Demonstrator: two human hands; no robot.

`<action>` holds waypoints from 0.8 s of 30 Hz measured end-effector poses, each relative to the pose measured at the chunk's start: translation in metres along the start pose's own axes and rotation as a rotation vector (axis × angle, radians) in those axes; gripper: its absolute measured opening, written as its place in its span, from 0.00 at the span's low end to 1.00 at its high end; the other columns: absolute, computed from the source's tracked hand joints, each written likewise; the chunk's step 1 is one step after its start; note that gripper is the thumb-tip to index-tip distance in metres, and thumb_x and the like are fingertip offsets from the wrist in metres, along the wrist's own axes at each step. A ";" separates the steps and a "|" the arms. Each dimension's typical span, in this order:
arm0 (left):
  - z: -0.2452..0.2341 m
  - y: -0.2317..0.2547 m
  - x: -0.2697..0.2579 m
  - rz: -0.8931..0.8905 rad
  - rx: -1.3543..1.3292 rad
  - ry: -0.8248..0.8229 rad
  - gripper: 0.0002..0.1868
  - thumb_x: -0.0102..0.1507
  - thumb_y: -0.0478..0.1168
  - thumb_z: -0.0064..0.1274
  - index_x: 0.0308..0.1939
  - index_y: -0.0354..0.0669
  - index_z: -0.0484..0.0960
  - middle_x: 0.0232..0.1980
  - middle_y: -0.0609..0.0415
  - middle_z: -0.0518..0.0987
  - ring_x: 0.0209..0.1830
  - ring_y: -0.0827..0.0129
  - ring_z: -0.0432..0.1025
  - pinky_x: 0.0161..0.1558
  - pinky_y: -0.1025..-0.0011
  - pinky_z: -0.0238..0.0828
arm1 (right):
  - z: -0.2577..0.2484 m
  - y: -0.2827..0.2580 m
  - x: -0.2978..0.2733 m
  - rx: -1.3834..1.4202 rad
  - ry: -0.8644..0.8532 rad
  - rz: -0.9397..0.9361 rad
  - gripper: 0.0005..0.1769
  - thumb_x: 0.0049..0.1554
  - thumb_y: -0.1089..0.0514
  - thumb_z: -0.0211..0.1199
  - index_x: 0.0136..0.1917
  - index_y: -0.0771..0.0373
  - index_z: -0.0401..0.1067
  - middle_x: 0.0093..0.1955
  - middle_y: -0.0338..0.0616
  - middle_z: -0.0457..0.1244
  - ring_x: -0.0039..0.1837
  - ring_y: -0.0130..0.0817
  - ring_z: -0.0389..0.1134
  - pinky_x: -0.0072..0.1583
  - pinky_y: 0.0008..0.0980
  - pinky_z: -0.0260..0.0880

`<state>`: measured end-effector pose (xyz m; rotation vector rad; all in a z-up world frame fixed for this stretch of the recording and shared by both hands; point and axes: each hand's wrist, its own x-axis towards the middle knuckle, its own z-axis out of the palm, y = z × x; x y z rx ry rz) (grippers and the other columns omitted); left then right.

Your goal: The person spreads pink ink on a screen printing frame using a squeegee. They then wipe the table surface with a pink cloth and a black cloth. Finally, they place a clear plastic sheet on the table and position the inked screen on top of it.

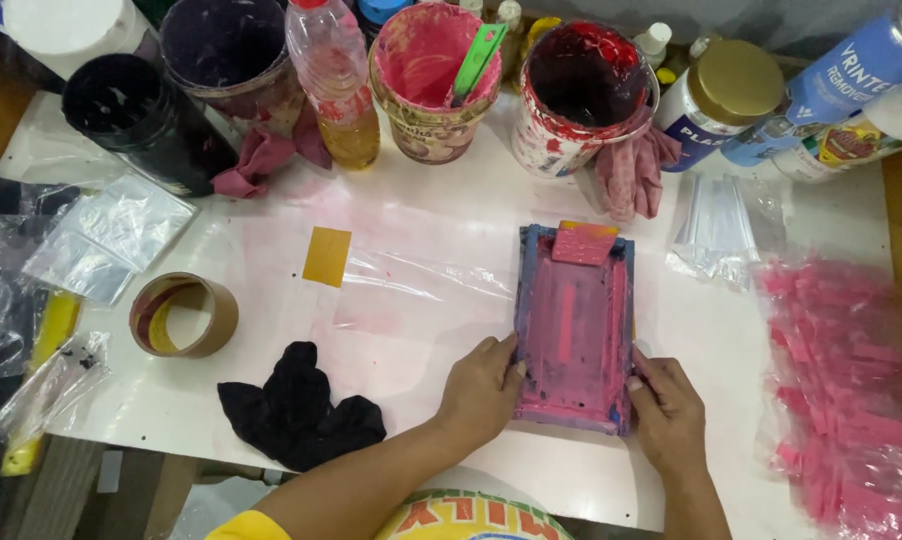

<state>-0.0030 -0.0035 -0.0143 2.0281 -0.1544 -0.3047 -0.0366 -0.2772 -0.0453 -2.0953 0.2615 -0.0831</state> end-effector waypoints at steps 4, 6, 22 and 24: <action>0.000 0.000 0.002 -0.026 0.013 -0.008 0.21 0.69 0.39 0.43 0.65 0.41 0.75 0.37 0.48 0.73 0.33 0.55 0.72 0.37 0.58 0.73 | -0.001 -0.001 0.000 -0.018 -0.010 -0.064 0.24 0.61 0.62 0.59 0.70 0.61 0.73 0.52 0.43 0.64 0.54 0.32 0.67 0.59 0.26 0.68; -0.002 0.003 0.001 -0.055 0.008 -0.025 0.22 0.69 0.41 0.41 0.67 0.40 0.74 0.39 0.46 0.75 0.37 0.53 0.73 0.41 0.57 0.74 | -0.001 -0.004 0.001 0.005 -0.025 -0.019 0.25 0.60 0.62 0.58 0.71 0.64 0.72 0.52 0.45 0.64 0.54 0.34 0.67 0.60 0.28 0.69; -0.010 0.018 -0.001 -0.142 -0.024 -0.046 0.24 0.69 0.41 0.41 0.69 0.42 0.73 0.43 0.45 0.76 0.43 0.52 0.74 0.49 0.57 0.76 | -0.001 -0.015 0.001 -0.060 -0.020 -0.074 0.28 0.59 0.64 0.57 0.73 0.57 0.71 0.50 0.38 0.64 0.51 0.29 0.65 0.58 0.25 0.64; -0.009 0.016 -0.002 -0.115 -0.029 -0.032 0.19 0.69 0.40 0.42 0.61 0.42 0.77 0.39 0.47 0.74 0.38 0.54 0.73 0.43 0.58 0.74 | -0.001 -0.019 0.000 -0.062 -0.016 -0.058 0.27 0.60 0.63 0.57 0.73 0.59 0.71 0.49 0.40 0.64 0.50 0.30 0.66 0.57 0.26 0.66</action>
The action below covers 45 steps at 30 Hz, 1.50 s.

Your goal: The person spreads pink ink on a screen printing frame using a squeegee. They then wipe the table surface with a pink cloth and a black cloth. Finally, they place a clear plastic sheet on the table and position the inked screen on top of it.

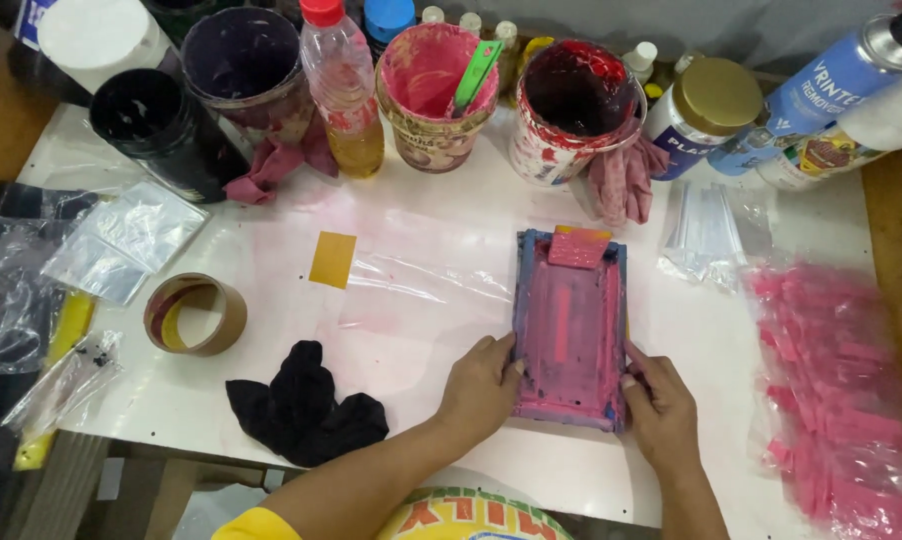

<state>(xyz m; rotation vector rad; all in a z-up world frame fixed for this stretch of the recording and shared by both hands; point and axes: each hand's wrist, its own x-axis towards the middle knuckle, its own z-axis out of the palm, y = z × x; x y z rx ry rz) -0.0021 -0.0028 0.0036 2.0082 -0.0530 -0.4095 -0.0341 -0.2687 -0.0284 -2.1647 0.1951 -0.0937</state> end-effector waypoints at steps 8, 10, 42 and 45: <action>0.007 -0.010 0.002 -0.011 0.001 0.010 0.27 0.69 0.43 0.42 0.72 0.38 0.69 0.44 0.47 0.75 0.44 0.53 0.74 0.49 0.59 0.74 | 0.002 0.006 -0.001 0.062 0.017 -0.030 0.27 0.60 0.64 0.58 0.73 0.61 0.71 0.49 0.39 0.63 0.51 0.29 0.65 0.58 0.25 0.65; 0.008 -0.012 0.002 0.001 -0.012 0.026 0.30 0.69 0.43 0.43 0.75 0.37 0.65 0.46 0.46 0.76 0.46 0.53 0.74 0.52 0.59 0.75 | 0.002 0.007 -0.001 0.068 0.016 -0.021 0.27 0.60 0.65 0.58 0.73 0.60 0.71 0.49 0.38 0.63 0.51 0.29 0.64 0.57 0.24 0.64; -0.053 -0.039 -0.043 -0.070 -0.019 0.149 0.17 0.65 0.43 0.49 0.56 0.50 0.82 0.42 0.58 0.82 0.41 0.66 0.76 0.48 0.68 0.74 | 0.005 -0.026 -0.008 0.264 0.192 0.244 0.19 0.63 0.67 0.55 0.66 0.69 0.74 0.45 0.43 0.64 0.47 0.31 0.63 0.47 0.29 0.67; -0.032 -0.049 -0.038 0.055 0.116 0.068 0.20 0.67 0.44 0.48 0.62 0.47 0.81 0.47 0.55 0.79 0.39 0.59 0.77 0.46 0.60 0.74 | 0.005 -0.008 -0.009 0.097 0.171 0.094 0.16 0.64 0.64 0.57 0.63 0.67 0.77 0.45 0.41 0.68 0.48 0.30 0.65 0.52 0.26 0.67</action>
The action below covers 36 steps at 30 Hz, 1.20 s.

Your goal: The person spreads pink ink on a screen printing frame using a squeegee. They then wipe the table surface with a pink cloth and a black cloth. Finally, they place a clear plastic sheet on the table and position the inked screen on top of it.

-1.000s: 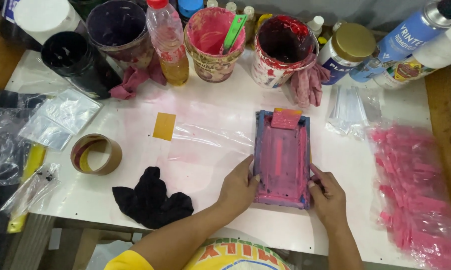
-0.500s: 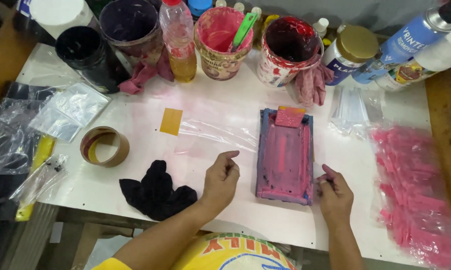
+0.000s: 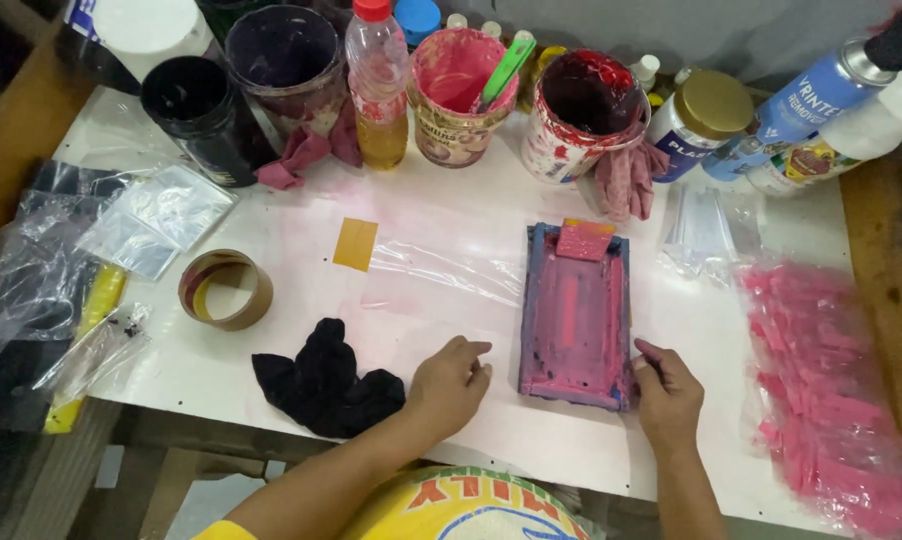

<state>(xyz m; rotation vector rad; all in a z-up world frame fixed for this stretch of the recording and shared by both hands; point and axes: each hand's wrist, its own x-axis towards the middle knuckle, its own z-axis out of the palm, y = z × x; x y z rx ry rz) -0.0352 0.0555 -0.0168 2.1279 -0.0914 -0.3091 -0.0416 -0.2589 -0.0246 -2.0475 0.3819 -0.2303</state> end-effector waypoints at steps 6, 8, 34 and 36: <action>0.030 0.020 0.024 -0.023 0.184 -0.090 0.22 0.67 0.47 0.43 0.61 0.43 0.79 0.54 0.48 0.76 0.46 0.44 0.74 0.43 0.48 0.73 | 0.004 -0.005 0.000 -0.007 0.024 0.041 0.14 0.63 0.61 0.59 0.58 0.67 0.80 0.51 0.43 0.71 0.55 0.31 0.68 0.59 0.27 0.68; 0.028 0.031 0.023 -0.018 0.179 -0.107 0.20 0.68 0.48 0.42 0.56 0.43 0.81 0.49 0.49 0.76 0.42 0.46 0.74 0.40 0.49 0.72 | 0.004 0.004 0.002 -0.013 0.024 0.032 0.14 0.62 0.62 0.59 0.58 0.67 0.80 0.51 0.44 0.72 0.55 0.32 0.68 0.60 0.27 0.68; 0.029 0.046 0.013 -0.036 0.157 -0.112 0.18 0.69 0.51 0.42 0.48 0.45 0.81 0.43 0.51 0.76 0.39 0.51 0.74 0.37 0.52 0.70 | 0.002 0.015 0.002 -0.052 -0.033 -0.090 0.14 0.59 0.65 0.58 0.54 0.69 0.80 0.45 0.41 0.70 0.50 0.31 0.68 0.55 0.28 0.67; 0.030 0.044 0.014 0.010 0.175 -0.103 0.16 0.68 0.50 0.44 0.48 0.45 0.81 0.41 0.51 0.75 0.39 0.50 0.73 0.38 0.51 0.70 | 0.002 0.016 0.004 -0.032 -0.028 -0.072 0.14 0.58 0.64 0.60 0.55 0.69 0.80 0.47 0.42 0.70 0.51 0.32 0.68 0.54 0.28 0.68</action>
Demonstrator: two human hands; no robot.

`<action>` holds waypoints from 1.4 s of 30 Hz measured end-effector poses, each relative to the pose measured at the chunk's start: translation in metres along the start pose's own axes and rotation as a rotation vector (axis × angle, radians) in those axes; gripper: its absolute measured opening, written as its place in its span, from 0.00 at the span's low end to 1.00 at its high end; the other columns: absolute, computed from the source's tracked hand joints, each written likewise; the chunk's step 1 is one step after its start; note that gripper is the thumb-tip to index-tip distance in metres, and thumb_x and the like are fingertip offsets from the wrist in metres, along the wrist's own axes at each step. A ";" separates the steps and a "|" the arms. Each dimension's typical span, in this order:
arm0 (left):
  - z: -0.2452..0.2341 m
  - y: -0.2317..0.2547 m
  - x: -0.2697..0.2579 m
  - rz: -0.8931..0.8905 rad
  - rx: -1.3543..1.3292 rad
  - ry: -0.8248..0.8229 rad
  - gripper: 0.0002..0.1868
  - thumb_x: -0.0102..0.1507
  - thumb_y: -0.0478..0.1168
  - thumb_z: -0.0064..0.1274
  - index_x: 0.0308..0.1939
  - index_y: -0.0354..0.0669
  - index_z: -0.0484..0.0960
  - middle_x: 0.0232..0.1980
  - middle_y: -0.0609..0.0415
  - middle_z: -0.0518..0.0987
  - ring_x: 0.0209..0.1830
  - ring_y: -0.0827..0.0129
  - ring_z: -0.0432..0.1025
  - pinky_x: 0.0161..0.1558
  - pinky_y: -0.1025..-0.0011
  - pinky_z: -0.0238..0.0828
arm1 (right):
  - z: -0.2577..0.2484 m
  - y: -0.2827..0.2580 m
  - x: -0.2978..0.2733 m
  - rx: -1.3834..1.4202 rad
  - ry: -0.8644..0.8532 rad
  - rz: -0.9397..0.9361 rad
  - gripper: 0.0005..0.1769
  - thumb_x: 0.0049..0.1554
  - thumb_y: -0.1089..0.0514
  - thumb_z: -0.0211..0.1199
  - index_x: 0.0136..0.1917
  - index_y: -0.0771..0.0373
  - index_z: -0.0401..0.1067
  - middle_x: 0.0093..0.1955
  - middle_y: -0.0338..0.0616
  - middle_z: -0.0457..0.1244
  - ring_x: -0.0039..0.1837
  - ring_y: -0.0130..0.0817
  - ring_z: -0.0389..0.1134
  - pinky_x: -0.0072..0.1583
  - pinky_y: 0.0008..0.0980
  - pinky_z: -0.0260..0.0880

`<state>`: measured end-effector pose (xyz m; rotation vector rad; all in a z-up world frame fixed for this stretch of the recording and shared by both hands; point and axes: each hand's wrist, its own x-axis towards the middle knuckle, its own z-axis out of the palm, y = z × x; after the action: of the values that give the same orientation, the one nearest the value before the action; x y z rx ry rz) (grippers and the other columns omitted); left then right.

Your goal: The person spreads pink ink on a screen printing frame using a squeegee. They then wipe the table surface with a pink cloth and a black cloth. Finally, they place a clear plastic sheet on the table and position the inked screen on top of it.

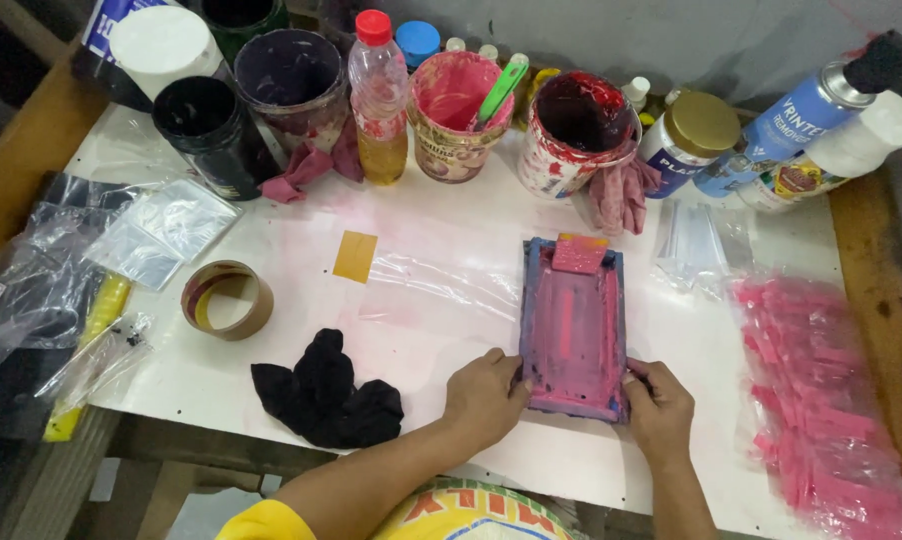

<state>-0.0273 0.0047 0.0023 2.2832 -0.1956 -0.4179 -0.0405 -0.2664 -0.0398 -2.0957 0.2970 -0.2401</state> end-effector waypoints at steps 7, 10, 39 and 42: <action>-0.001 0.000 -0.001 -0.035 -0.040 -0.025 0.19 0.68 0.52 0.43 0.54 0.48 0.81 0.45 0.53 0.76 0.44 0.54 0.74 0.42 0.55 0.71 | -0.003 0.002 0.000 0.031 -0.006 -0.049 0.13 0.61 0.66 0.58 0.55 0.69 0.79 0.46 0.41 0.69 0.51 0.31 0.67 0.55 0.28 0.67; 0.000 -0.002 0.000 0.003 -0.084 0.024 0.16 0.67 0.51 0.45 0.47 0.48 0.82 0.41 0.54 0.75 0.39 0.54 0.74 0.38 0.56 0.70 | -0.004 -0.003 0.001 0.079 -0.020 -0.055 0.15 0.63 0.65 0.55 0.58 0.70 0.79 0.46 0.43 0.68 0.52 0.33 0.67 0.55 0.29 0.66; 0.003 -0.001 0.001 -0.046 -0.051 0.045 0.30 0.65 0.50 0.47 0.71 0.46 0.69 0.57 0.50 0.78 0.54 0.51 0.74 0.51 0.52 0.73 | 0.001 -0.012 -0.003 -0.053 -0.014 -0.143 0.24 0.57 0.67 0.59 0.66 0.62 0.77 0.42 0.38 0.66 0.45 0.27 0.65 0.54 0.24 0.67; -0.006 0.006 0.003 -0.047 -0.012 0.002 0.32 0.65 0.50 0.45 0.75 0.62 0.66 0.47 0.52 0.75 0.44 0.50 0.74 0.41 0.50 0.72 | 0.001 -0.009 -0.003 -0.043 -0.021 -0.130 0.23 0.57 0.66 0.59 0.64 0.60 0.78 0.44 0.36 0.66 0.45 0.26 0.64 0.51 0.23 0.64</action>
<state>-0.0229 0.0038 0.0097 2.2799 -0.1376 -0.4397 -0.0416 -0.2599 -0.0325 -2.1610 0.1549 -0.2906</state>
